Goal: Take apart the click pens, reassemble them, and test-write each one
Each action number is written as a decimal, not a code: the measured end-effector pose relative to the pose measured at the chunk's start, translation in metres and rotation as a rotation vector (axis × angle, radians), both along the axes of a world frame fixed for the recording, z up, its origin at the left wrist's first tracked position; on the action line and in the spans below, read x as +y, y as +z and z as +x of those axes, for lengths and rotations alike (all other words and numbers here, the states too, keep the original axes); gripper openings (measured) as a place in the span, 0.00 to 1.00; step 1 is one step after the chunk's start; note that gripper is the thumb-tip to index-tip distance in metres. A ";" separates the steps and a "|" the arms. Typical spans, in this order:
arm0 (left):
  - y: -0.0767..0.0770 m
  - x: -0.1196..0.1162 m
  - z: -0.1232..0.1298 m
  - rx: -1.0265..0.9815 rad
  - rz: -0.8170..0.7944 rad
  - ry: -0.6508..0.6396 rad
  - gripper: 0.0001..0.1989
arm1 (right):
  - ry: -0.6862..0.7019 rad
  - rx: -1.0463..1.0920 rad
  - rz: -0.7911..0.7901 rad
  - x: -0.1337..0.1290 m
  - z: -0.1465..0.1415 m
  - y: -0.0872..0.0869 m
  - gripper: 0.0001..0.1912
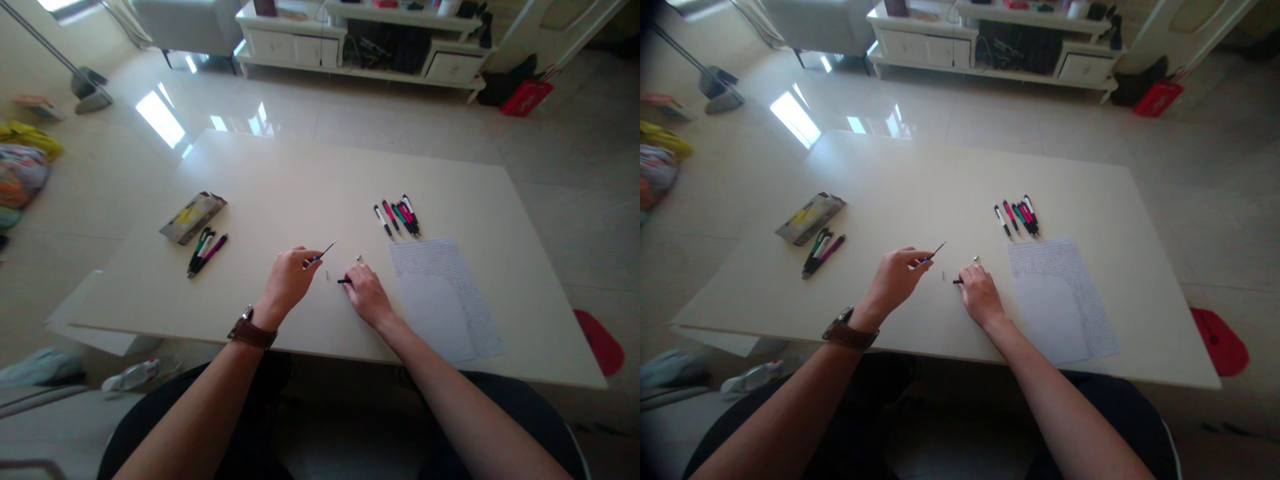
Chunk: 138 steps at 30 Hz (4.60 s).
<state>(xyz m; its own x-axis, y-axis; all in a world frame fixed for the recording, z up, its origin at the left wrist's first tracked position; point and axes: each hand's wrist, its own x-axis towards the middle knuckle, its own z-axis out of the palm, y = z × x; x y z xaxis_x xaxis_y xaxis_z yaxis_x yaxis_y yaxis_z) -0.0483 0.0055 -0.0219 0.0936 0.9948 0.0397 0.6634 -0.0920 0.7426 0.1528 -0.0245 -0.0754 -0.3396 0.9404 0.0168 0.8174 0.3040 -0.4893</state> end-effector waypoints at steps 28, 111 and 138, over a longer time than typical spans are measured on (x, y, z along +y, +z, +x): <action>-0.006 -0.006 0.015 -0.009 -0.055 -0.087 0.15 | 0.012 -0.154 -0.096 -0.013 -0.026 -0.001 0.20; -0.005 -0.012 0.016 0.202 0.038 -0.288 0.15 | -0.383 0.989 -0.154 0.014 -0.005 0.029 0.08; -0.008 -0.014 0.020 0.195 0.088 -0.391 0.12 | -0.308 0.946 -0.269 0.017 -0.002 0.028 0.16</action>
<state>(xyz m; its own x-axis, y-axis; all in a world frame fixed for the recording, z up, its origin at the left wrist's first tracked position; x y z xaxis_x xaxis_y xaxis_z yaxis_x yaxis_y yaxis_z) -0.0283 -0.0088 -0.0302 0.4765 0.8767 0.0666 0.6928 -0.4210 0.5854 0.1511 -0.0075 -0.0473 -0.0404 0.9966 -0.0715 0.0866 -0.0678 -0.9939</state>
